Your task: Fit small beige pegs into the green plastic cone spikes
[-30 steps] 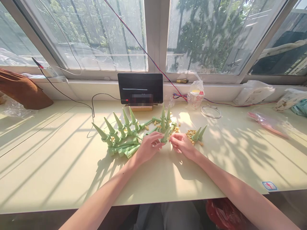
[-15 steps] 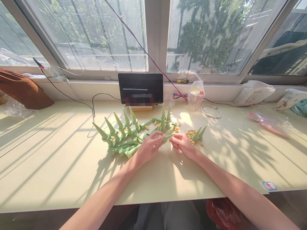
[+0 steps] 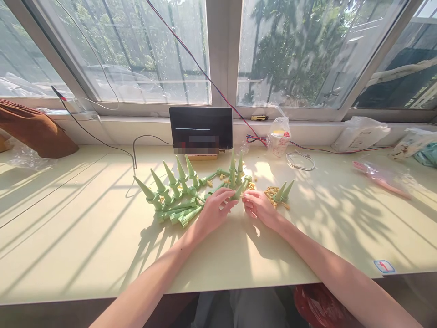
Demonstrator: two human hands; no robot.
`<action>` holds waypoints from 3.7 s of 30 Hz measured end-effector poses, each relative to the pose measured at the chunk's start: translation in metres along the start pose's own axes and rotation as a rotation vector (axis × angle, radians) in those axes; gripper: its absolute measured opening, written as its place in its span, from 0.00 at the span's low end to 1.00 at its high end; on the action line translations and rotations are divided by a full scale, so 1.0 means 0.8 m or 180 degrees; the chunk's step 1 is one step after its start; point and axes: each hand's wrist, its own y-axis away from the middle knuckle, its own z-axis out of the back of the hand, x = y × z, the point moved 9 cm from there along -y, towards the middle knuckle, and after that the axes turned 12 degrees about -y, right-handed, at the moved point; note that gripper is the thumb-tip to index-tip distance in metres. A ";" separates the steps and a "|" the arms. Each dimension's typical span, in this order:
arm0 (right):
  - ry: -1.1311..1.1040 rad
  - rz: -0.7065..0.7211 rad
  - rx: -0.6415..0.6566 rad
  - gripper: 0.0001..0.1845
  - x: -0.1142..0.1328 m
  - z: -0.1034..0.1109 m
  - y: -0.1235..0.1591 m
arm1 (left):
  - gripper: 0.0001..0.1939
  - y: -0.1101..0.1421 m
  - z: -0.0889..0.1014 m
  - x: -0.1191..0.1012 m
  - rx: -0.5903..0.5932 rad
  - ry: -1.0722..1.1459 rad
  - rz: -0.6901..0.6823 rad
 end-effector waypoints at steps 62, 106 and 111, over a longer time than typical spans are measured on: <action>0.1847 0.0641 0.0532 0.16 0.014 -0.036 0.021 | 0.17 0.006 -0.008 0.025 0.0394 0.0808 0.1345; 0.2767 0.1624 0.0242 0.18 0.044 -0.034 0.024 | 0.20 0.006 -0.018 0.025 0.0421 0.1252 0.1240; 0.2650 0.1563 0.0276 0.16 0.043 -0.033 0.025 | 0.21 0.009 -0.019 0.031 0.0435 0.1184 0.1243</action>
